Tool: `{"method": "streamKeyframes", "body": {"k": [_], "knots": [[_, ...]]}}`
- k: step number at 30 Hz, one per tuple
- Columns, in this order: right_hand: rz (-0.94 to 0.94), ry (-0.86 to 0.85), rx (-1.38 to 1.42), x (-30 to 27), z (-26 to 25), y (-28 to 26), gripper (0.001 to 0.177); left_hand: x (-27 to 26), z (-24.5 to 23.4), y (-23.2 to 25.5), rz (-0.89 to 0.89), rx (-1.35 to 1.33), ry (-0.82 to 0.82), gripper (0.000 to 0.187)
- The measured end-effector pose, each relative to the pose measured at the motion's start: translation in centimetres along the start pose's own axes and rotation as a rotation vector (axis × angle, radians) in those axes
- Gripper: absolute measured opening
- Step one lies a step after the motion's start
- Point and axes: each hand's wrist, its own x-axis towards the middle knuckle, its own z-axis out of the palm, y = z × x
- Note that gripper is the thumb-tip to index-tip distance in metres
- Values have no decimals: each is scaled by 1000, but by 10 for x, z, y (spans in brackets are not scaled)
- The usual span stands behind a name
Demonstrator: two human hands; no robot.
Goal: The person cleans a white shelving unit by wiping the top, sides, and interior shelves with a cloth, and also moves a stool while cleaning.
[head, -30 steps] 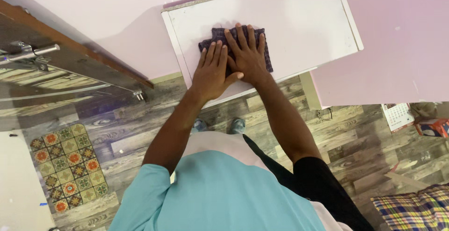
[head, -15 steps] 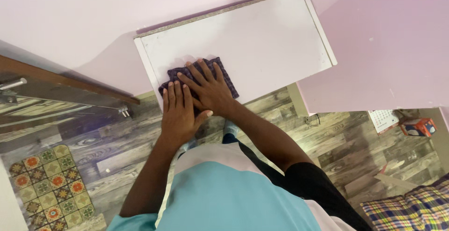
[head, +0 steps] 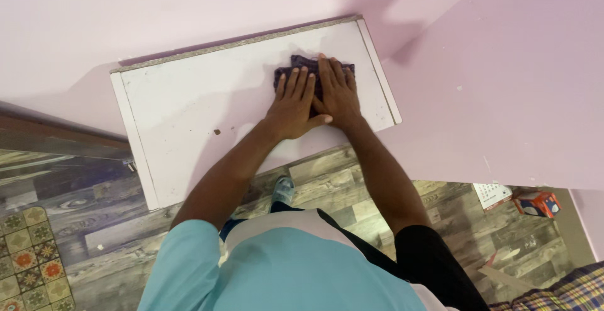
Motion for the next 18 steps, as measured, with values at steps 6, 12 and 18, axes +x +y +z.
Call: {"method": "streamKeyframes", "body": {"k": [6, 12, 18], "knots": [[218, 138, 102, 0, -14, 76, 99, 89, 3, 42, -60, -39, -22, 117], [332, 103, 33, 5, -4, 87, 78, 97, -6, 46, -95, -26, -38, 106], [190, 16, -58, -6, -3, 64, 77, 60, -4, 39, -95, -20, 31, 105]]}}
